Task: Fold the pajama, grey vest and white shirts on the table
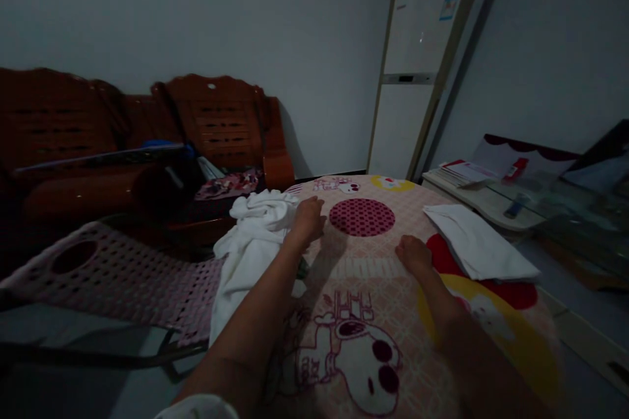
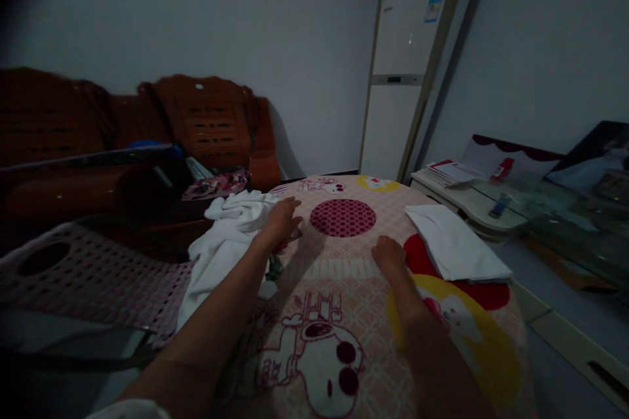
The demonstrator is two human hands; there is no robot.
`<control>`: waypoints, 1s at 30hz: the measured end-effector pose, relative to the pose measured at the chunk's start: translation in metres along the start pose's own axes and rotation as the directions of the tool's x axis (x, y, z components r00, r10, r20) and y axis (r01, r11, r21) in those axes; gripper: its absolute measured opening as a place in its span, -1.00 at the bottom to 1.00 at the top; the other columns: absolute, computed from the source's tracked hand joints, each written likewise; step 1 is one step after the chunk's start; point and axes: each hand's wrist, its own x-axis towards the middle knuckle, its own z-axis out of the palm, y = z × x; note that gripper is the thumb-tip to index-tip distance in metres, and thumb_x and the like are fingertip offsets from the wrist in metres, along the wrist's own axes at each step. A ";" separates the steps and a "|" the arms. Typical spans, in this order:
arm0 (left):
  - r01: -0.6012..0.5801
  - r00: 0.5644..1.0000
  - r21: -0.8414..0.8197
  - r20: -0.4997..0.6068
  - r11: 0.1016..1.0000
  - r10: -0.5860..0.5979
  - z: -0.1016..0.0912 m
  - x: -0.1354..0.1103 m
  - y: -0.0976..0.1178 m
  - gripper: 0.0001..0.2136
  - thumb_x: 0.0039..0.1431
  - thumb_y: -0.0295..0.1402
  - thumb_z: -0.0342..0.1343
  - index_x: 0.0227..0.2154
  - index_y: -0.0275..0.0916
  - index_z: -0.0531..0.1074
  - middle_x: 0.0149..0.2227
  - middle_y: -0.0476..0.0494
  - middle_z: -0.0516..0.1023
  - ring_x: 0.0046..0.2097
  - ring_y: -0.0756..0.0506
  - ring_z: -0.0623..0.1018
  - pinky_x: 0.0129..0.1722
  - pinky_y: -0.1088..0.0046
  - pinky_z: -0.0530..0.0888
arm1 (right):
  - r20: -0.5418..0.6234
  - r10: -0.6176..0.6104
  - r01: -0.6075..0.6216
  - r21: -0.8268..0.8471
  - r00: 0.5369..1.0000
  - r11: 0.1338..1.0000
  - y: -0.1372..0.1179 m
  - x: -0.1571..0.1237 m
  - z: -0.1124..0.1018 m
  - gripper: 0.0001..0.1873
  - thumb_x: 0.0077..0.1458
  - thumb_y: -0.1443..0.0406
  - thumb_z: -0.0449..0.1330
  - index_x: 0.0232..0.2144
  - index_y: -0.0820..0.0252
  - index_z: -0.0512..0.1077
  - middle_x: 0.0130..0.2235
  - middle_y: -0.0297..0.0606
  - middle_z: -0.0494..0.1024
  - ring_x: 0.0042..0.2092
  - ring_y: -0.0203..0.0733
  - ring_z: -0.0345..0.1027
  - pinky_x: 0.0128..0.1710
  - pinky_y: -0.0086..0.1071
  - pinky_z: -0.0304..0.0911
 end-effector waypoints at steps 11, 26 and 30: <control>0.388 0.890 0.024 -0.271 0.921 -0.367 -0.024 -0.026 -0.062 -0.76 0.04 -0.38 0.16 -0.18 -0.26 0.48 -0.11 -0.29 0.47 -0.04 -0.27 0.48 -0.02 0.24 0.41 | -0.135 0.011 -0.004 0.057 0.991 0.998 0.002 0.001 0.017 -0.72 0.26 0.19 0.01 -0.32 0.16 0.47 -0.29 -0.14 0.60 -0.25 -0.11 0.48 -0.35 -0.36 0.13; -0.283 0.959 -0.474 -0.154 0.834 0.237 0.040 -0.035 0.061 -0.91 0.25 -0.35 -0.01 -0.24 -0.15 0.38 -0.23 -0.11 0.52 -0.20 -0.07 0.50 -0.15 0.40 0.42 | -0.102 -0.181 0.163 0.915 0.978 0.369 -0.024 0.003 0.031 -0.56 -0.09 0.12 0.25 -0.14 0.20 0.49 -0.56 -0.46 0.42 -0.57 -0.29 0.25 -0.59 -0.47 0.15; -0.398 0.898 -0.584 -0.088 0.708 0.431 0.072 -0.046 0.077 -0.90 0.25 -0.34 -0.01 -0.26 -0.16 0.40 -0.22 -0.15 0.54 -0.19 -0.09 0.51 -0.13 0.38 0.44 | -0.159 -0.357 0.262 0.929 0.920 0.262 -0.036 -0.004 0.021 -0.59 -0.16 0.23 0.27 -0.17 0.20 0.54 -0.44 -0.38 0.53 -0.46 -0.28 0.33 -0.47 -0.46 0.27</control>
